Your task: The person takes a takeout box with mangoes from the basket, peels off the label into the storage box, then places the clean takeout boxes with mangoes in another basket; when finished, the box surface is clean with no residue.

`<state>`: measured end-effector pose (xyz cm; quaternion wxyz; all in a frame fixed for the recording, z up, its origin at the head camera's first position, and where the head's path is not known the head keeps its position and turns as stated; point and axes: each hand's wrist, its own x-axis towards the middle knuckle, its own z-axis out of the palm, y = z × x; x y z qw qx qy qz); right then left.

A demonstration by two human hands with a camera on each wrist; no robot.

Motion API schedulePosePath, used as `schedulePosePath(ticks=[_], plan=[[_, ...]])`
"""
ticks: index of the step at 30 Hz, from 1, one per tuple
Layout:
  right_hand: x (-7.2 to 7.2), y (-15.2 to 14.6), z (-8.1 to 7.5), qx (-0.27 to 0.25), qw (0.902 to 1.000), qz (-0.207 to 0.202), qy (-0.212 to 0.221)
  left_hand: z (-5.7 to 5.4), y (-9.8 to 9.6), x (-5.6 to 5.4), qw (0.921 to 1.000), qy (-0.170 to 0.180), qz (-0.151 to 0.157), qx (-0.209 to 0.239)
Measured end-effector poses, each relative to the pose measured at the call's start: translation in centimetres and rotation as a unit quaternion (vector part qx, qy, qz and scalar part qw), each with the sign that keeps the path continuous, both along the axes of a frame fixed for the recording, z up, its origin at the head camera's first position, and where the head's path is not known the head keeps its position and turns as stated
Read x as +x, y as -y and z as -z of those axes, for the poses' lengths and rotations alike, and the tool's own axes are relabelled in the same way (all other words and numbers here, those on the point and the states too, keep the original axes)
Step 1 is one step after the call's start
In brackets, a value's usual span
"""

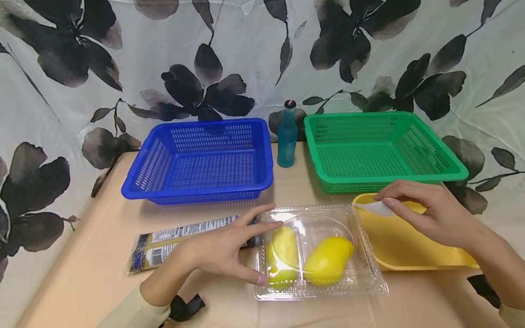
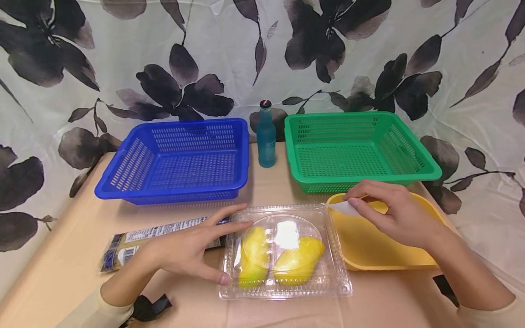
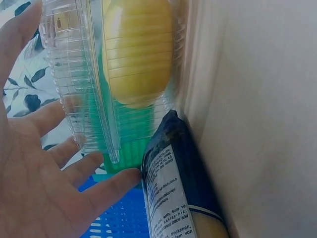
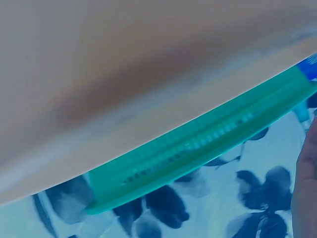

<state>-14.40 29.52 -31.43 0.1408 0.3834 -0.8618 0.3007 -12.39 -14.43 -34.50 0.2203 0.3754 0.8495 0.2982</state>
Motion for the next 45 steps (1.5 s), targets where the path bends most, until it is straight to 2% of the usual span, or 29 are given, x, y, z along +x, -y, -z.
schedulePosePath(ticks=[3, 8, 12, 16, 22, 26, 31, 39, 45], plan=[[-0.2, -0.9, 0.1, 0.013, 0.9998, 0.009, 0.015, 0.0, 0.0, 0.0, 1.0, 0.007, -0.001, 0.0], [-0.5, -2.5, 0.5, 0.039, 0.9954, 0.041, 0.078, 0.0, -0.1, 0.0, 0.9999, 0.015, -0.003, -0.002], [-1.0, -3.7, 1.0, 0.058, 0.9897, 0.035, 0.126, 0.0, 0.0, 0.0, 0.9999, 0.016, -0.005, -0.002], [-1.5, -4.8, 1.7, 0.076, 0.9848, 0.02, 0.155, 0.1, 0.0, 0.0, 1.0, 0.009, -0.001, -0.003], [-2.0, -5.8, 2.5, 0.082, 0.9757, 0.018, 0.202, 0.1, -0.1, -0.1, 0.9999, 0.011, 0.0, -0.004], [-2.4, -6.4, 3.2, 0.076, 0.9726, 0.0, 0.22, 0.1, -0.1, 0.0, 0.9999, 0.011, 0.0, -0.006], [-3.0, -7.2, 4.1, 0.084, 0.9722, -0.021, 0.218, 0.1, -0.1, 0.0, 0.9999, 0.014, 0.0, -0.007], [-3.1, -8.0, 4.9, 0.114, 0.955, 0.046, 0.27, -0.1, -0.1, -0.1, 0.9997, 0.02, 0.001, -0.01], [-3.0, -8.0, 5.0, 0.124, 0.9538, 0.032, 0.272, -0.2, -0.1, -0.1, 0.9997, 0.018, 0.002, -0.014]])
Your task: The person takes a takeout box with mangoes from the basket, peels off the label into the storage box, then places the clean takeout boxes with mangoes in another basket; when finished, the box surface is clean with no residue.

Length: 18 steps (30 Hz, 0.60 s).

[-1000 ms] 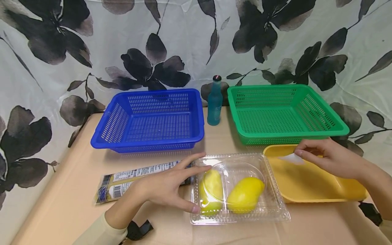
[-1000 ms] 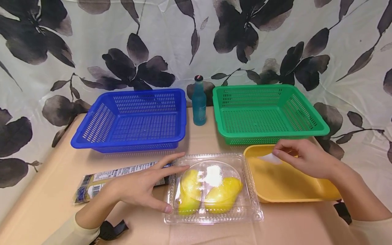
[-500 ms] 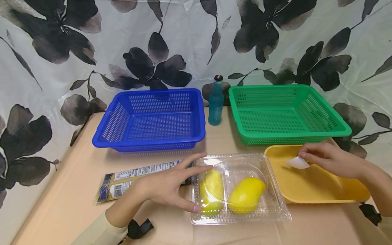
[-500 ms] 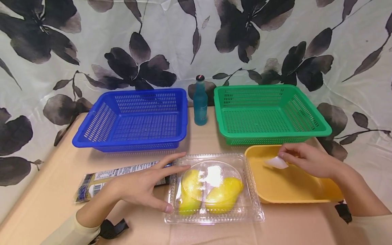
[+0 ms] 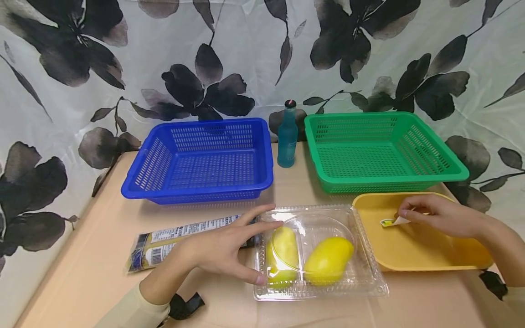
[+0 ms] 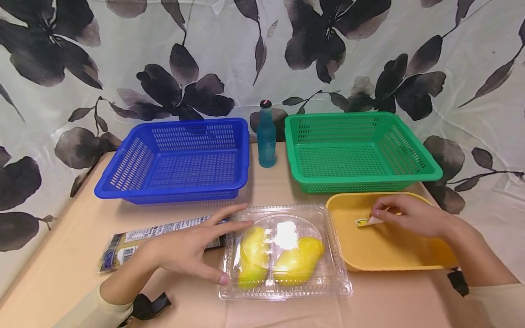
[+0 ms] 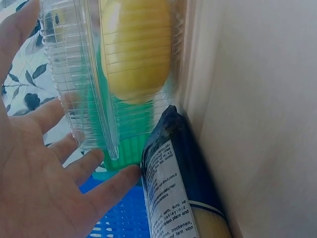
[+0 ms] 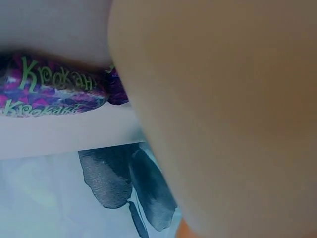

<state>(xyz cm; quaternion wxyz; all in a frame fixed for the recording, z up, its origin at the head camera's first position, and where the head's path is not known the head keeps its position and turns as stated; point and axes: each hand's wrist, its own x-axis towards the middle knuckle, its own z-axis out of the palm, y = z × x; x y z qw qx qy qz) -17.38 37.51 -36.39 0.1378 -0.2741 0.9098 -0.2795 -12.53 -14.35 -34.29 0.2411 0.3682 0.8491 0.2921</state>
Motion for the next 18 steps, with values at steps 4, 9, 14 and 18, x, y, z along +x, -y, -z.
schedulePosePath(ticks=[4, 9, 14, 18], plan=[[0.4, 0.0, -0.3, -0.003, 0.9998, -0.011, 0.016, -0.1, -0.1, 0.0, 1.0, 0.002, 0.003, 0.001], [0.8, 0.3, -0.5, -0.013, 0.999, -0.031, 0.03, -0.2, -0.1, 0.1, 1.0, -0.001, 0.003, -0.006], [1.1, 0.5, -0.9, -0.011, 0.9987, -0.042, 0.025, -0.4, -0.1, 0.1, 0.9999, -0.004, 0.004, -0.011], [1.3, 0.5, -1.4, -0.003, 0.999, -0.036, 0.027, -0.5, -0.2, 0.1, 0.9999, -0.004, 0.004, -0.01]])
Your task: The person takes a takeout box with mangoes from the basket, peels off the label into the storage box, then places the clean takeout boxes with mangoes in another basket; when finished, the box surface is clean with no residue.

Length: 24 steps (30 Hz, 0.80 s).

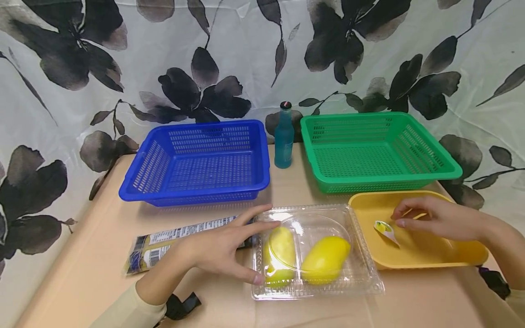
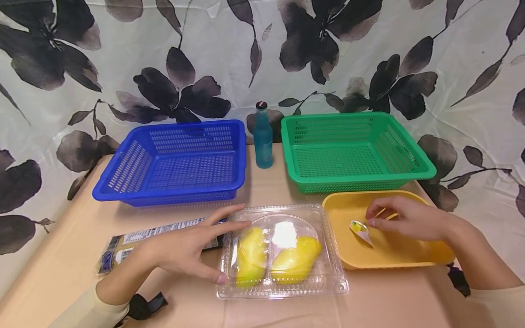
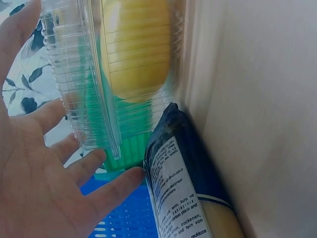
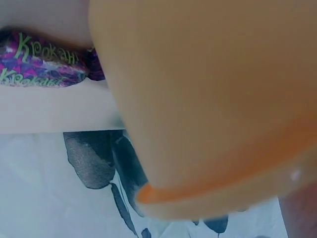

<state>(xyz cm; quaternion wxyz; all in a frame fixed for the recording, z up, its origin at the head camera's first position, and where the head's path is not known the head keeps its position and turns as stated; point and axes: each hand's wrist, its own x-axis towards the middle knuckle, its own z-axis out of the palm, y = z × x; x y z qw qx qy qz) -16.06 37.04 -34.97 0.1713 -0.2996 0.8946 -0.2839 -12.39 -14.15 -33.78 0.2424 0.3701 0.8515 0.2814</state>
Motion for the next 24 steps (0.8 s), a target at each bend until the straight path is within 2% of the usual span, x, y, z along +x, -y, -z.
schedulePosePath(ticks=[6, 16, 24], plan=[[-0.1, 0.5, -0.5, 0.015, 0.9998, 0.006, -0.015, 0.2, 0.0, 0.0, 1.0, -0.001, -0.003, 0.003], [0.3, 3.9, -2.2, 0.034, 0.9932, -0.021, -0.11, 0.3, 0.1, -0.1, 1.0, -0.004, -0.007, 0.005], [1.8, 7.6, -3.6, 0.053, 0.9934, 0.002, -0.101, 0.6, 0.1, 0.0, 0.9999, -0.003, -0.002, 0.011]])
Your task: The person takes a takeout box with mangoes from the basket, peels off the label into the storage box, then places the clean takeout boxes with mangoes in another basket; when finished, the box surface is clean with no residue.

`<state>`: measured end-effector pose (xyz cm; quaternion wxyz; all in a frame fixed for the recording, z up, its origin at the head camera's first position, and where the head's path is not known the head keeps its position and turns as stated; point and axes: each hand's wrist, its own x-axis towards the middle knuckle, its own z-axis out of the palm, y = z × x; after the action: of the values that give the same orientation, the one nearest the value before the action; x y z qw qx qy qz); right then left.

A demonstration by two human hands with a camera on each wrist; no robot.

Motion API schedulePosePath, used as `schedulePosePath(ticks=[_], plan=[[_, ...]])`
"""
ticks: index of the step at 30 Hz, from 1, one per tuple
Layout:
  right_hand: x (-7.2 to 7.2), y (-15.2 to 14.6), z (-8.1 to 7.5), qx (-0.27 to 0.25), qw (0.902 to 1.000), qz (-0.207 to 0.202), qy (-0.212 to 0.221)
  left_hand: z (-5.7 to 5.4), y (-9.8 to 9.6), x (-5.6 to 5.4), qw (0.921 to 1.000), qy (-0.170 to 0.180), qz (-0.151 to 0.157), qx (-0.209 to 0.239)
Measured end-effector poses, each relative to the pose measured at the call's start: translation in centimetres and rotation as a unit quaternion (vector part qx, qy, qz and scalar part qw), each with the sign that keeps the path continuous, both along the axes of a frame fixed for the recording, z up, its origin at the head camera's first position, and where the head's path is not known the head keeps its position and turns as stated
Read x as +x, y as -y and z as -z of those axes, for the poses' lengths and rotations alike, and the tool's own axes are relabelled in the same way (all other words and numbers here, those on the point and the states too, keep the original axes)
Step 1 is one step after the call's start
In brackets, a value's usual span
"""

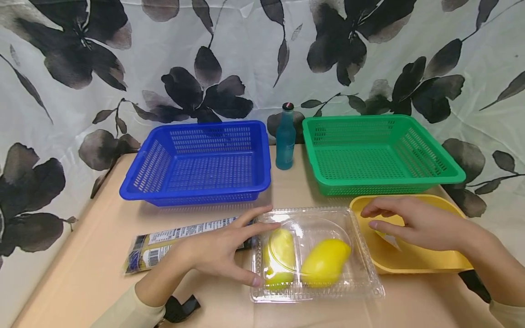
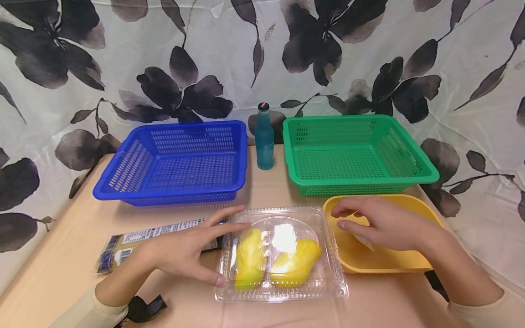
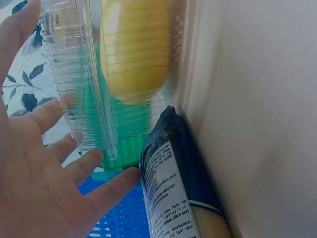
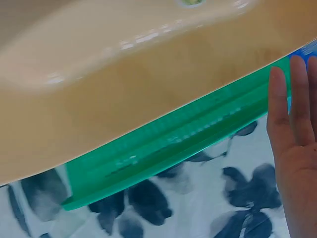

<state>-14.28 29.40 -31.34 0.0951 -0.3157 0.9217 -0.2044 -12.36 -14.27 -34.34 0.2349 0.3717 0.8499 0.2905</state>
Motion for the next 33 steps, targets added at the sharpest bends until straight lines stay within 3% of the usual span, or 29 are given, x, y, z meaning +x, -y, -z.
schedulePosePath(ticks=[8, 16, 21, 25, 30, 33], plan=[[0.7, 2.3, -0.2, -0.022, 0.9992, -0.017, -0.03, 0.1, 0.0, 0.0, 1.0, -0.004, -0.002, 0.001], [1.7, 3.0, 0.2, -0.024, 0.9994, -0.005, 0.023, -0.1, 0.0, 0.2, 0.9998, -0.011, -0.007, 0.016], [2.7, 3.2, 0.6, -0.004, 0.9997, 0.007, 0.024, -0.2, 0.2, 0.5, 0.9995, -0.024, -0.015, 0.017], [3.3, 3.2, 1.0, -0.007, 0.9986, 0.013, 0.05, -0.4, 0.4, 0.7, 0.9992, -0.026, -0.029, 0.009], [4.4, 3.5, 1.1, -0.018, 0.99, 0.01, 0.14, -0.3, 0.6, 1.2, 0.9989, -0.035, -0.031, 0.0], [4.8, 3.9, 1.4, -0.015, 0.9875, 0.011, 0.157, -0.3, 0.6, 1.5, 0.9985, -0.049, -0.026, -0.003]])
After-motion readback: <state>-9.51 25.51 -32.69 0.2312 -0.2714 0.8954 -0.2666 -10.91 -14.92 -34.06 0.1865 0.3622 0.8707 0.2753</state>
